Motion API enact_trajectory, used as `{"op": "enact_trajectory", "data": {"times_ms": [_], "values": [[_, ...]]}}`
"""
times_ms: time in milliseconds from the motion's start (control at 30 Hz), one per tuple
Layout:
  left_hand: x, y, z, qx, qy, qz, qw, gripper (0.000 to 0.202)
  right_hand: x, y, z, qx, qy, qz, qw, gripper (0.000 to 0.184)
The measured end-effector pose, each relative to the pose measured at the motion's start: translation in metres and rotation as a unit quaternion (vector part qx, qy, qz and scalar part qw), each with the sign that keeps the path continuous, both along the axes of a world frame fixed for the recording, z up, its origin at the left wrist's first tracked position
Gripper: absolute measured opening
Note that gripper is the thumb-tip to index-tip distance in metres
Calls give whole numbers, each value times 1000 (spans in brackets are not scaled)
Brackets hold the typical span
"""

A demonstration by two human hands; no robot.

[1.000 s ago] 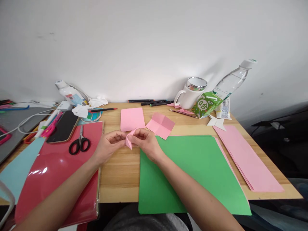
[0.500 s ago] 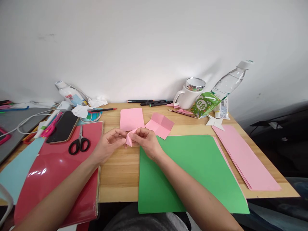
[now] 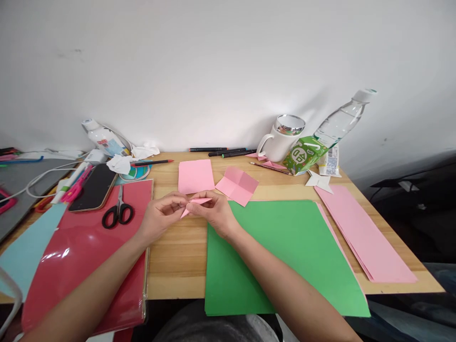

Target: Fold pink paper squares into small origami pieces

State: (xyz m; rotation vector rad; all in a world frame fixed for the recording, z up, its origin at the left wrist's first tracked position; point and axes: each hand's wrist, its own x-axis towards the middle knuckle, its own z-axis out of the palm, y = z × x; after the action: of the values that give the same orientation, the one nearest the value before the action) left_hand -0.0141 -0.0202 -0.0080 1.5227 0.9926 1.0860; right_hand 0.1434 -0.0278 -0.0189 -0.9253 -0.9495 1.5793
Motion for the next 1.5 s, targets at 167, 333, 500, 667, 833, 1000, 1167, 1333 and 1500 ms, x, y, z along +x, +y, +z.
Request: {"op": "enact_trajectory", "data": {"times_ms": [167,333,500,667,833,1000,1167,1333,1500], "values": [[-5,2,-3,-36,17,-53,998,25,3,1,-1,-33,-2,-18,999,29],[-3,2,-8,-152,-44,-33,987,25,2,0,2,-32,-39,-10,999,30],[-1,2,-6,-200,-81,-33,976,24,2,1,2,-37,-50,-11,998,31],[-1,-1,-1,-157,-20,-47,986,27,2,1,-2,37,-97,-42,994,27],[1,-5,2,-35,8,42,998,21,3,0,-4,90,-110,-59,988,25],[0,-7,-1,73,46,72,994,11,2,-1,-4,105,-100,-57,988,23],[0,-8,-2,29,24,64,997,15,3,0,-2,98,-79,-55,991,22],[0,-6,2,-35,-35,74,996,23,4,1,-1,65,-52,-58,995,21],[-1,-3,3,-58,-54,77,994,26,2,-1,0,81,-41,-62,994,17]]}}
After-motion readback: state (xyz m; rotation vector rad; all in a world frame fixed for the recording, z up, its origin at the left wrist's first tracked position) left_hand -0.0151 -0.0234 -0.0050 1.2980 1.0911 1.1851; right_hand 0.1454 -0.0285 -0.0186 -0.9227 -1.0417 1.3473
